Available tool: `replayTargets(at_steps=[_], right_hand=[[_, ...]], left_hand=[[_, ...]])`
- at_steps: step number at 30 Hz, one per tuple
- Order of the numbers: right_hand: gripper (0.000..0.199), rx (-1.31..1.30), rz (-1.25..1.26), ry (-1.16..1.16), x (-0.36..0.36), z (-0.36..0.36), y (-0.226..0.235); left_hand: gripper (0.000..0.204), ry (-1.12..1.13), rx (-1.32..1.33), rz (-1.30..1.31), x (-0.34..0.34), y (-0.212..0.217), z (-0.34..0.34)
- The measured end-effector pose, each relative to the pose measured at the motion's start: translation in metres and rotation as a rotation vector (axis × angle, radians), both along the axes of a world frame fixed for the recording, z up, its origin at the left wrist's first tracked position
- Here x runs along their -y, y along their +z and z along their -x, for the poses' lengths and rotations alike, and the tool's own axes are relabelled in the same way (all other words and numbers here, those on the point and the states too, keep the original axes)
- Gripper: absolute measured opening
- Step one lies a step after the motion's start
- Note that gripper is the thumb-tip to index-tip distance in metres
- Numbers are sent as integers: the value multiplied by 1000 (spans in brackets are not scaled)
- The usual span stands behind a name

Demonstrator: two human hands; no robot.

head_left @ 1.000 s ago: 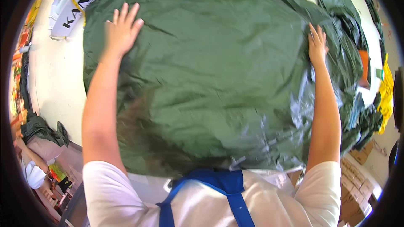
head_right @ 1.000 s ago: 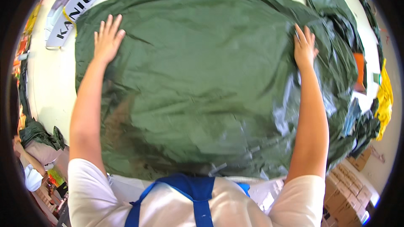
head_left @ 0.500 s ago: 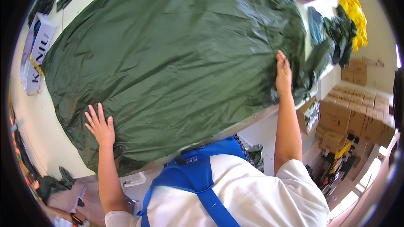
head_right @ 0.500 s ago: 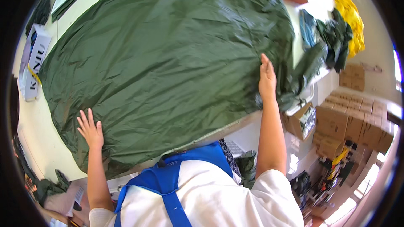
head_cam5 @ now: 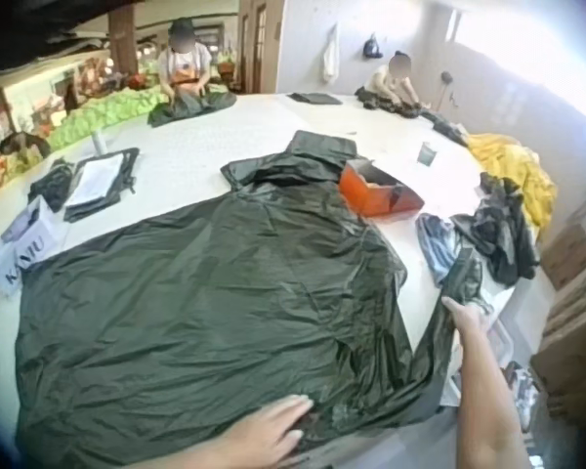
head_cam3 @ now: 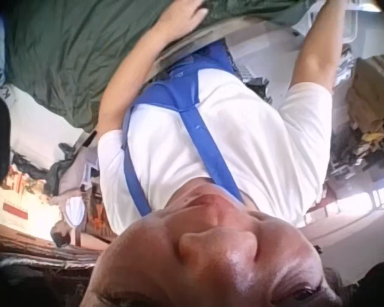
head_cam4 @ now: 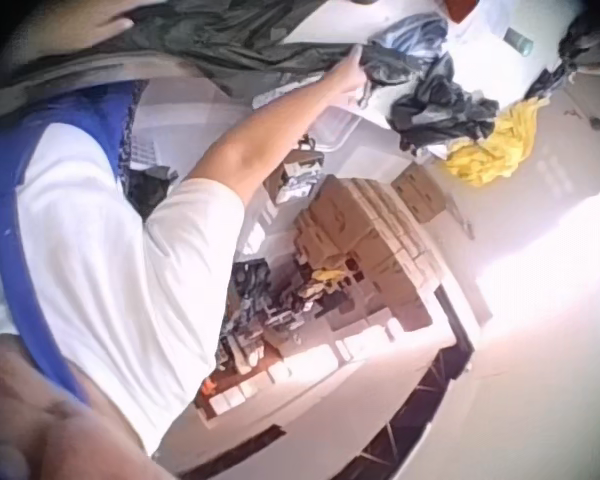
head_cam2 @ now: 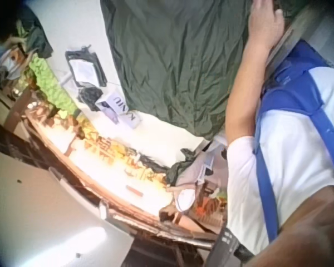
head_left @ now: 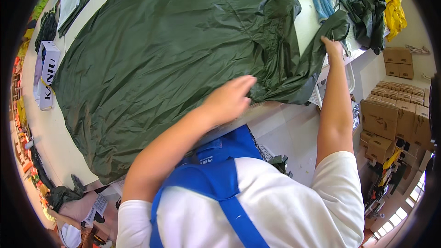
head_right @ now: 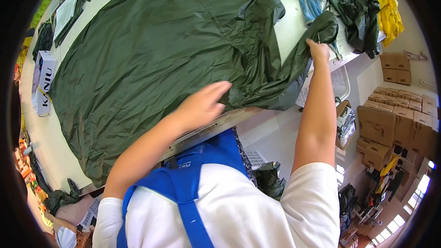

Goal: The person folds a dark green jacket on a worktable. They smooth the fabric, fold the sleeves inward, fold the body in half, and then fold it again into a compact rectangle. The folded jacket is placed on a stack of similar items.

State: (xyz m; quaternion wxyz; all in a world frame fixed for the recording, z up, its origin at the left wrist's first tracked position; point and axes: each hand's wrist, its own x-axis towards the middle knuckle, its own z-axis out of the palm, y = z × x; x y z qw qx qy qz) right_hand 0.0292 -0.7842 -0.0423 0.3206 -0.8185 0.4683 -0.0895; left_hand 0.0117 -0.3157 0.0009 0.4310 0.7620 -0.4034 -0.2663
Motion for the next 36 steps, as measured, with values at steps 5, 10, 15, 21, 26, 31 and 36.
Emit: replayTargets(at_steps=[5,10,15,21,26,31,36], right_hand=[[25,1260,-600,-359,-64,18,59],[27,940,-342,353,-221,-34,169],[48,511,-307,1580,-298,-17,163],[56,240,168,1253,-115,-104,56],[27,89,172,1384,-70,-124,27],[23,-232,244,1369,-76,-153,50],[27,-265,439,1269,-104,-149,14]], left_hand=[[86,-78,-237,-299,79,-15,15],[64,262,-449,52,71,-28,40],[40,770,-1355,349,65,-20,52],[44,1214,-1473,865,36,-48,70],[42,1698,-1422,1225,2,-29,79],[24,1678,-1115,1106,-44,-43,130],[26,1733,-1337,1037,-75,-54,163]])
